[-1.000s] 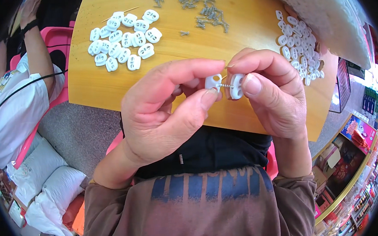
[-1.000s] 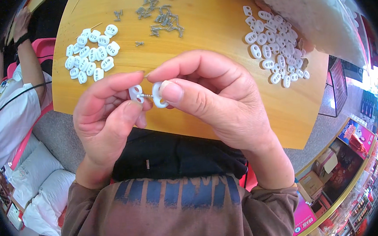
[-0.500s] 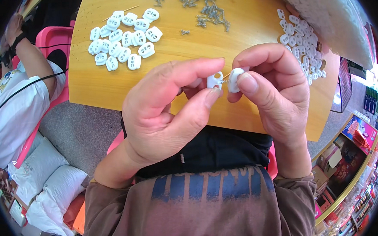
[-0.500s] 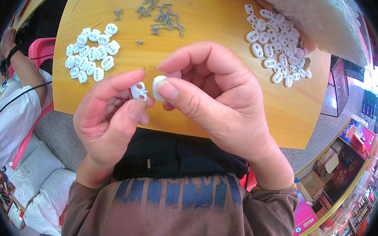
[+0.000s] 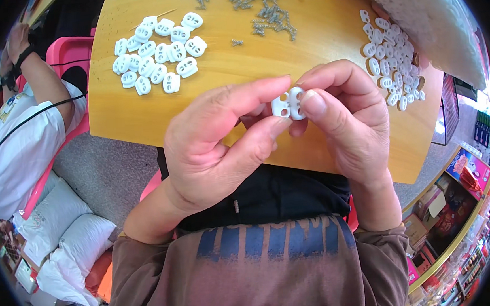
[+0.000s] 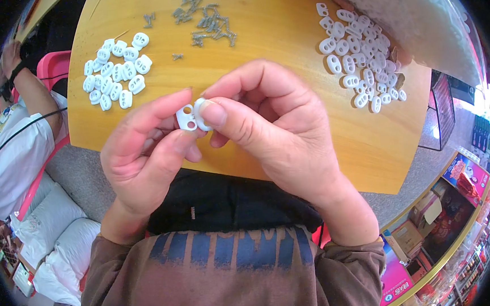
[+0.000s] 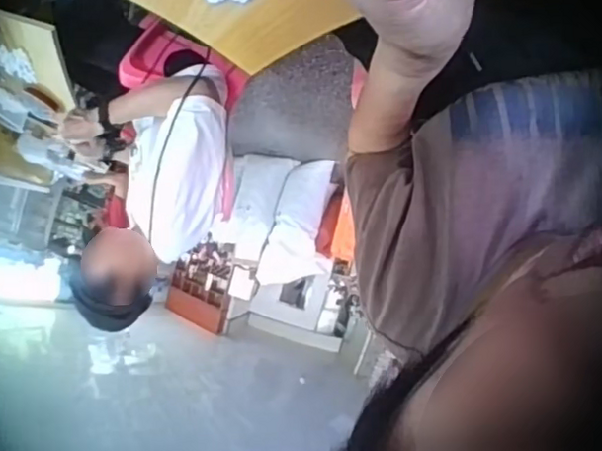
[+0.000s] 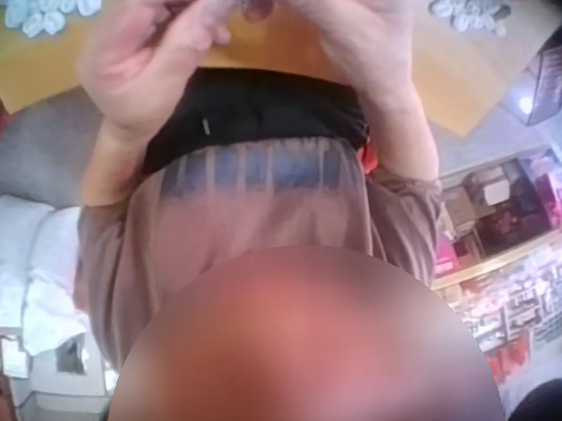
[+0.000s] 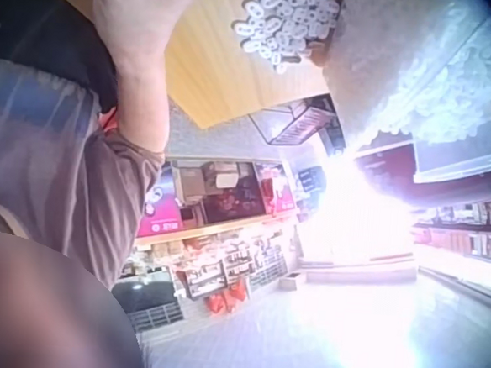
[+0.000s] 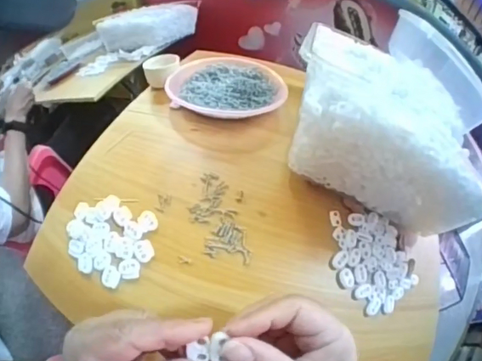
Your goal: The recorder is manually assembling plastic cord locks by inserting small metal springs into the plastic housings.
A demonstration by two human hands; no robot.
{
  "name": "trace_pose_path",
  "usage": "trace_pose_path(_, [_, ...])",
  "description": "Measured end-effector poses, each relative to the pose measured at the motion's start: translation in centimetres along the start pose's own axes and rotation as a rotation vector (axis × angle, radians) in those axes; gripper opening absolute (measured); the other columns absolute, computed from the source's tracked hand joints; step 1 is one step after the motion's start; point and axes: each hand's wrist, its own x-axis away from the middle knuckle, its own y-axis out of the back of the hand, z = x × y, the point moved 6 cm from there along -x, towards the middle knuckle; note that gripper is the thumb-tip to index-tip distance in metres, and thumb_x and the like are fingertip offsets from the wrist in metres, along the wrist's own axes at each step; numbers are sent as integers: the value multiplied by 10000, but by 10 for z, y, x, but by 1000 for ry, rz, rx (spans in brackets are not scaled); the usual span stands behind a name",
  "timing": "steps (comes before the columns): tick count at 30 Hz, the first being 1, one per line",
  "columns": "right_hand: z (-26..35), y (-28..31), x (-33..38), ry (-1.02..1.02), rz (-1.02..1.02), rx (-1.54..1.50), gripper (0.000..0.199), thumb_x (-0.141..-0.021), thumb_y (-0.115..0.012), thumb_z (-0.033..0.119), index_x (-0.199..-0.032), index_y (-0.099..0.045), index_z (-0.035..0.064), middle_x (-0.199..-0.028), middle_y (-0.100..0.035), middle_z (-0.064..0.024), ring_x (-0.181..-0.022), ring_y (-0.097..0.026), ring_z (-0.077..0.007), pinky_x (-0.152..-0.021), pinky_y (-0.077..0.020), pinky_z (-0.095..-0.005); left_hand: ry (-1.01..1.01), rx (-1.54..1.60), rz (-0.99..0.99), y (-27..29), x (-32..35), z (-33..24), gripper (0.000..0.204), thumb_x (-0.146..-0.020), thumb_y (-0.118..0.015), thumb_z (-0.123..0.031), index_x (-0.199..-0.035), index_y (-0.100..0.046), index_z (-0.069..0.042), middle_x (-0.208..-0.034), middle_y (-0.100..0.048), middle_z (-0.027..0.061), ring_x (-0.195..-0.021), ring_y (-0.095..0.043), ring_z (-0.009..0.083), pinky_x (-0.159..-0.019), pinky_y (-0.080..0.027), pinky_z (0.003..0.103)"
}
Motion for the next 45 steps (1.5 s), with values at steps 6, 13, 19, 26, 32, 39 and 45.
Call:
trace_pose_path(6, [-3, -1, 1, -40, -24, -73, 152, -795, -570, 106, -877, -505, -4, -767, -554, -68, -654, -537, -116, -543, -462, -222, -7, 24, 21, -2, -1, 3, 323, -733, -581, 34, -1052, -530, 17, -807, -582, 64, -646, -530, 83, -566, -428, 189])
trace_pose_path(13, [-3, 0, 1, -1, 8, -127, 119, -809, -561, 94, -875, -529, 0, -798, -573, -49, -681, -533, -77, -584, -449, -190, -58, 2, 42, -4, -1, 4, 326, -744, -560, 54, -1065, -523, 17, -845, -578, 81, -670, -544, 97, -585, -431, 190])
trace_pose_path(19, [-3, 0, 2, 3, 26, -118, 148, -806, -550, 86, -913, -513, -9, -810, -564, -74, -669, -531, -114, -570, -453, -223, -126, 10, 69, -7, -1, 0, 337, -754, -546, 59, -1086, -504, 21, -864, -574, 102, -722, -573, 128, -602, -448, 208])
trace_pose_path(26, [-3, -6, 6, 42, 118, -159, 211, -789, -540, 36, -986, -486, -15, -897, -565, -101, -811, -561, -144, -689, -477, -245, -246, -10, 37, -5, 0, 3, 345, -731, -577, 67, -1066, -510, 19, -831, -570, 93, -683, -572, 128, -601, -454, 213])
trace_pose_path(32, [-3, -5, 5, -1, 125, -195, 211, -778, -543, 20, -980, -491, -17, -899, -569, -104, -784, -563, -136, -672, -481, -240, -282, -125, 17, -5, 1, 2, 377, -696, -623, 56, -1054, -518, 2, -780, -566, 73, -650, -561, 119, -565, -447, 210])
trace_pose_path(39, [-4, -3, 6, -79, 101, -218, 194, -764, -556, 12, -949, -505, -15, -852, -578, -92, -721, -560, -114, -628, -474, -220, -311, -117, 28, -8, 0, -1, 388, -681, -635, 62, -1046, -516, 5, -785, -567, 72, -640, -558, 115, -555, -447, 204])
trace_pose_path(45, [-5, -3, 5, -39, 100, -202, 201, -756, -569, 5, -947, -507, -11, -843, -576, -74, -699, -549, -95, -613, -465, -205, -240, -20, 25, -7, 3, -2, 360, -714, -598, 70, -1053, -481, 30, -847, -560, 85, -706, -550, 107, -609, -444, 190])
